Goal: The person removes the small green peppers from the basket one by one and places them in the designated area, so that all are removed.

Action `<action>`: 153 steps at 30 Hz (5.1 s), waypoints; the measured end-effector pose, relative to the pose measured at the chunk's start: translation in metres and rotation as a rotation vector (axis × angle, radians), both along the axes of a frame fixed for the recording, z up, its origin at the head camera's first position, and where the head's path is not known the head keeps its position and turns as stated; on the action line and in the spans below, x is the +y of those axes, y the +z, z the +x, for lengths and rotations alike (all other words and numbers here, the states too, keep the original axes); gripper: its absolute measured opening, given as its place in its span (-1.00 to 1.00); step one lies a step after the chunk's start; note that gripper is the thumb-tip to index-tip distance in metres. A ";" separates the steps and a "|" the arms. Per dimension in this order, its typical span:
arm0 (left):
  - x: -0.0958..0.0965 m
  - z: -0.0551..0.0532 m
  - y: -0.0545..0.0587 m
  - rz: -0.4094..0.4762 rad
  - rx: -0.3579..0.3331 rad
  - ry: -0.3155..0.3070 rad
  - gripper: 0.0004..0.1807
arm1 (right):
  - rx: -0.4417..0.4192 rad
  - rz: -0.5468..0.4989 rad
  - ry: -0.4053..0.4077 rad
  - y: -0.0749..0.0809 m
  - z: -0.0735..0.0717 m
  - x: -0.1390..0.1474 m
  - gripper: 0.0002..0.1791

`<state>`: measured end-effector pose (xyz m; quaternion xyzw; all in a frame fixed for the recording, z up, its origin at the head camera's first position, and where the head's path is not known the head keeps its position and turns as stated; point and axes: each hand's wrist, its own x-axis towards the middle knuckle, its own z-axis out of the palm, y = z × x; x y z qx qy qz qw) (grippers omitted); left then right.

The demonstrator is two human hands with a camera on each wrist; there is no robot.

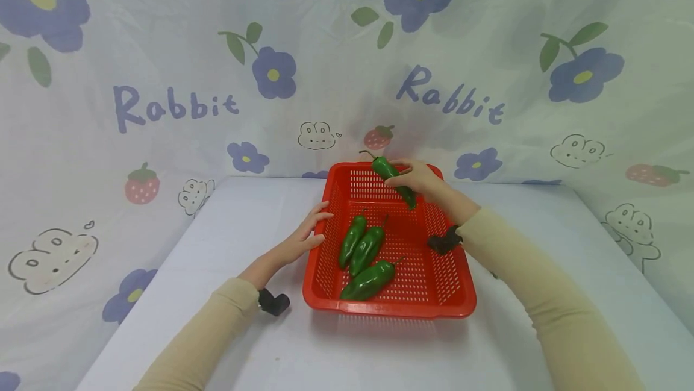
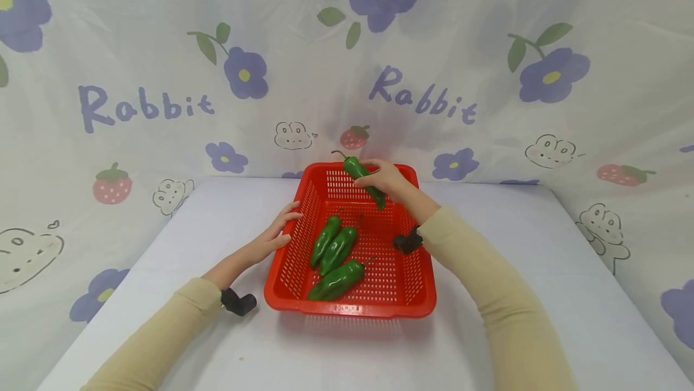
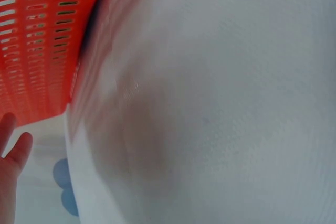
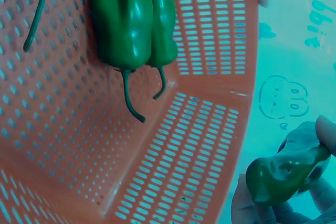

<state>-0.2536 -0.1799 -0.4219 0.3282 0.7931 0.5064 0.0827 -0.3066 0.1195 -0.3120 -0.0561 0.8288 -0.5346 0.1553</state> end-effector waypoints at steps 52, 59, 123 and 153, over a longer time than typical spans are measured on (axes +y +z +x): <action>0.000 0.002 0.003 -0.017 0.008 0.000 -0.45 | 0.036 -0.020 -0.129 -0.018 0.067 0.151 -0.12; 0.000 0.002 0.004 -0.018 0.005 0.006 -0.45 | 0.045 0.005 -0.193 -0.032 0.068 0.165 -0.10; 0.007 0.018 0.026 -0.035 0.016 -0.002 -0.48 | -0.237 0.156 -0.347 -0.118 0.076 0.197 0.07; 0.002 0.007 0.008 -0.028 0.037 -0.006 -0.48 | -0.246 0.202 -0.400 -0.105 0.062 0.209 0.17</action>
